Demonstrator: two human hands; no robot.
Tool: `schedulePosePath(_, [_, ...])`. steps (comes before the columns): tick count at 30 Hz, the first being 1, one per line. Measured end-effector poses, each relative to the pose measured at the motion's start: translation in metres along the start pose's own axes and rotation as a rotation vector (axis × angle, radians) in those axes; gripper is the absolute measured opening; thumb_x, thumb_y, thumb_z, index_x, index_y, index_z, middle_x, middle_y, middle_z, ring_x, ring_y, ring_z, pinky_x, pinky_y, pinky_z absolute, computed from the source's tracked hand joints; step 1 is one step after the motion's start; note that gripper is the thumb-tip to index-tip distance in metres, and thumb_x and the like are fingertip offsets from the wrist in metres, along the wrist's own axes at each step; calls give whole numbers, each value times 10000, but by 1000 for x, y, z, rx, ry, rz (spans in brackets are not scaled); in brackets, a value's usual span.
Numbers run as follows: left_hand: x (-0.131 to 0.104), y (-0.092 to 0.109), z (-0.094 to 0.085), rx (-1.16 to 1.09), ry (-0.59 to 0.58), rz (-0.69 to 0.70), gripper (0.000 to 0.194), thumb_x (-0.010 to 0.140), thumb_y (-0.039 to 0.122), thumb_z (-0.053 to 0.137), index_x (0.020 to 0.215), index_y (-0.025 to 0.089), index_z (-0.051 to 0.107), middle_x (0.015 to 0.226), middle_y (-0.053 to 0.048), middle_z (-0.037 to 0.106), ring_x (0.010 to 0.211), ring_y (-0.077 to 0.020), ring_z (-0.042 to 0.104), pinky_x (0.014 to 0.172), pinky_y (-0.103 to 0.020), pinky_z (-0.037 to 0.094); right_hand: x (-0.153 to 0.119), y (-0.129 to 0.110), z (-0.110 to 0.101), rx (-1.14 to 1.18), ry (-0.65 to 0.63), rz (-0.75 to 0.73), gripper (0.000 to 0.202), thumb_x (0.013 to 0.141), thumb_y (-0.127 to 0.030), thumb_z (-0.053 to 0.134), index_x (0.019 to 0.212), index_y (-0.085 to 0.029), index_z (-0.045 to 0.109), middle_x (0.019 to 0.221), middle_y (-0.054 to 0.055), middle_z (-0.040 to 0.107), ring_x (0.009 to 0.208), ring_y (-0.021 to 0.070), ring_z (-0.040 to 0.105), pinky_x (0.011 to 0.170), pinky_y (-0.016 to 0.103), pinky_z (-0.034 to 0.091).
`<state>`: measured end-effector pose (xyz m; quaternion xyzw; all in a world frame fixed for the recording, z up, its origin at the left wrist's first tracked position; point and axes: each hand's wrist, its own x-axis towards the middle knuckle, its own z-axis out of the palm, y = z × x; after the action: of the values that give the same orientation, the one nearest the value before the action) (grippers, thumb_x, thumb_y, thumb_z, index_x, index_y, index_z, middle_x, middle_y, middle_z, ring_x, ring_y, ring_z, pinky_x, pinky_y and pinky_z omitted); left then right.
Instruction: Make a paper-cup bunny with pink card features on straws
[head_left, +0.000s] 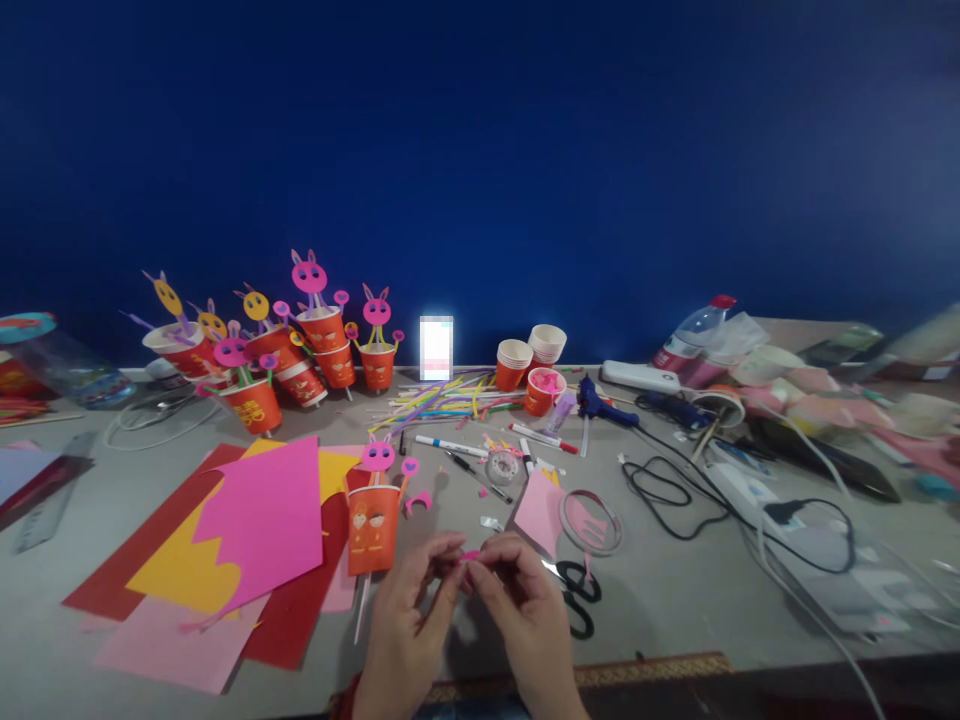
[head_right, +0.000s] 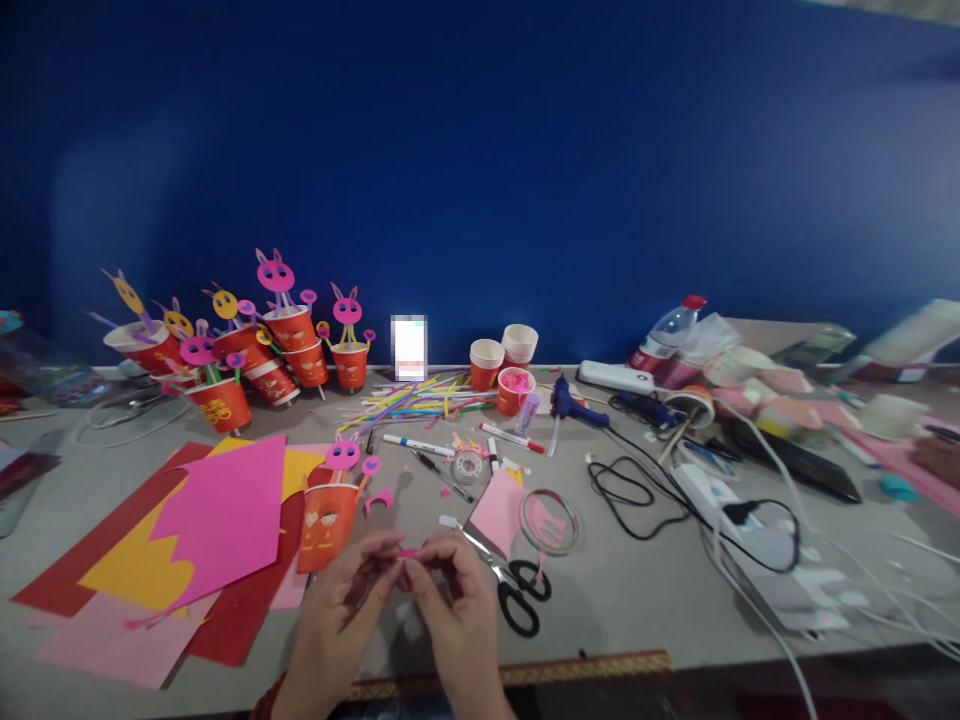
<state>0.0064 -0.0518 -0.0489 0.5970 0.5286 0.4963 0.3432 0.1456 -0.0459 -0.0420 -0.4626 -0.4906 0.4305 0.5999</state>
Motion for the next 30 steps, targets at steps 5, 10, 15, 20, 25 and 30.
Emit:
schedulePosePath(5, [1, 0, -1, -103, -19, -48, 255, 899, 301, 617, 1134, 210, 657, 964, -69, 743, 887, -201, 724, 797, -298, 603, -3, -1, 2, 91, -11, 20, 326, 840, -295, 736, 1143, -236, 632, 773, 0, 621, 696, 167, 639, 636, 254, 560])
schedulePosePath(10, [0, 1, -3, -181, -48, -80, 266, 900, 319, 631, 1148, 226, 645, 935, -42, 721, 859, -182, 705, 779, -276, 585, -4, 2, -3, 104, -93, 66, 400, 875, -298, 703, 1260, -268, 600, 827, 1, 613, 712, 157, 639, 662, 259, 566])
schedulePosePath(15, [2, 5, -2, -363, -148, -216, 183, 923, 358, 607, 1011, 205, 656, 838, -10, 679, 704, -138, 660, 683, -239, 546, -5, 3, -4, -3, -42, -18, 260, 883, -302, 688, 1139, -265, 710, 778, 10, 656, 655, 149, 622, 602, 221, 533])
schedulePosePath(20, [4, 9, -4, -340, -213, -244, 258, 934, 395, 584, 803, 179, 634, 701, 15, 586, 623, -118, 579, 600, -209, 481, -5, 0, -4, -83, -53, -100, 257, 909, -267, 652, 1157, -297, 712, 787, 8, 696, 666, 147, 641, 626, 209, 530])
schedulePosePath(25, [4, 7, -5, -341, -200, -240, 289, 940, 415, 569, 773, 181, 603, 674, 19, 572, 628, -121, 572, 599, -205, 466, -4, -1, -6, -102, -70, -160, 229, 934, -224, 610, 1129, -303, 700, 798, -2, 695, 708, 148, 653, 694, 217, 535])
schedulePosePath(30, [3, 6, -3, -347, -180, -244, 288, 936, 411, 581, 764, 180, 594, 670, 30, 559, 610, -107, 561, 597, -197, 452, -6, 4, -2, -18, -84, -115, 210, 953, -234, 581, 1153, -271, 633, 807, -3, 653, 688, 138, 650, 631, 198, 539])
